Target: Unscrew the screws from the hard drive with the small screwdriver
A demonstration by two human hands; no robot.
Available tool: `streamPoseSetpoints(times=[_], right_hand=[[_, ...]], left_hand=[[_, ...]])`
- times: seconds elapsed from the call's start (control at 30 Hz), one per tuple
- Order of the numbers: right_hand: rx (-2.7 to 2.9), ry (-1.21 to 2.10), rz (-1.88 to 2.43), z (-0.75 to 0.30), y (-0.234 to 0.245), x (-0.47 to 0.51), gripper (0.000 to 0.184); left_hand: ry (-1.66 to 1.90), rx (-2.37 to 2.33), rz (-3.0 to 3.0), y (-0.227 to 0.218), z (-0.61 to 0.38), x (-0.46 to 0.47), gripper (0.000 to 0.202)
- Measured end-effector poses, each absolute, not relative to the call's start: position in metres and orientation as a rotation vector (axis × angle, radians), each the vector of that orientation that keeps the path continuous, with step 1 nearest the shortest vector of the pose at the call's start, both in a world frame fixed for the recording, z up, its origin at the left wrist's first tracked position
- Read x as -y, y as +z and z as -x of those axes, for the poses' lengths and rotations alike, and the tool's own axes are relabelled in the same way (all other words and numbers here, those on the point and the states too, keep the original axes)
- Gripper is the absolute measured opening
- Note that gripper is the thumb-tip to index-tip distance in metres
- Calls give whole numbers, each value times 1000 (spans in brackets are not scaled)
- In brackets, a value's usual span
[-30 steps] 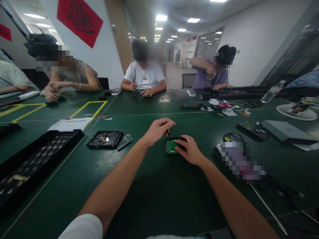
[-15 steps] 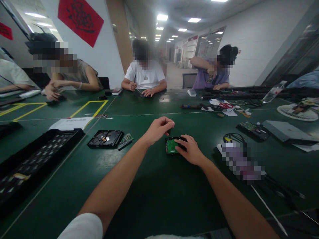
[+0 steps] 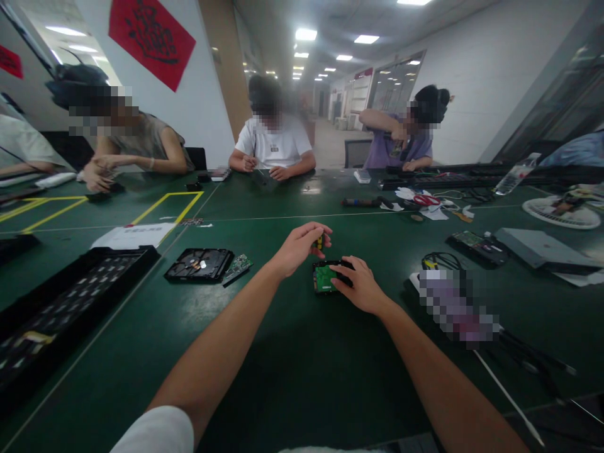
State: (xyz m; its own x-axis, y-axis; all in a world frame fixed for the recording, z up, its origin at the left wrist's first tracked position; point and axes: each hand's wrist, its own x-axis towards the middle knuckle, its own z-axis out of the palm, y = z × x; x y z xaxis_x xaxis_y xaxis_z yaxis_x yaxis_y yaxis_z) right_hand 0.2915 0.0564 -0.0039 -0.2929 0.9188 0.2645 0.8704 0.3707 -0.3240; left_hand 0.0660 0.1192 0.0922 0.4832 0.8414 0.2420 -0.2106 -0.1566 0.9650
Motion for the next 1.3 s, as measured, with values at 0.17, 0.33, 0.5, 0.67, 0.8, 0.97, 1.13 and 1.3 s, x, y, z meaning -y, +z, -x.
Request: streamPoseSetpoints(times=[0.17, 0.33, 0.5, 0.67, 0.8, 0.97, 1.13, 1.3], right_hand=[[2238, 151, 1544, -291, -4, -57, 44], [2226, 186, 1541, -293, -6, -57, 45], [2227, 194, 1549, -293, -6, -57, 45], [2234, 182, 1542, -293, -6, -57, 46], [2234, 174, 1539, -293, -6, -57, 45], [2232, 182, 1546, -294, -7, -58, 46], [2234, 171, 1548, -293, -8, -59, 45], [2226, 171, 1548, -293, -7, -58, 44]], left_hand=[[1041, -633, -1434, 92, -65, -119, 29], [1119, -813, -1563, 91, -63, -120, 33], [1108, -784, -1615, 92, -64, -118, 33], [1075, -734, -1655, 95, -63, -117, 27], [1034, -699, -1657, 96, -63, -117, 28], [1092, -764, -1640, 92, -64, -117, 30], [1154, -819, -1589, 90, -65, -119, 34], [1123, -679, -1591, 91, -67, -119, 34]])
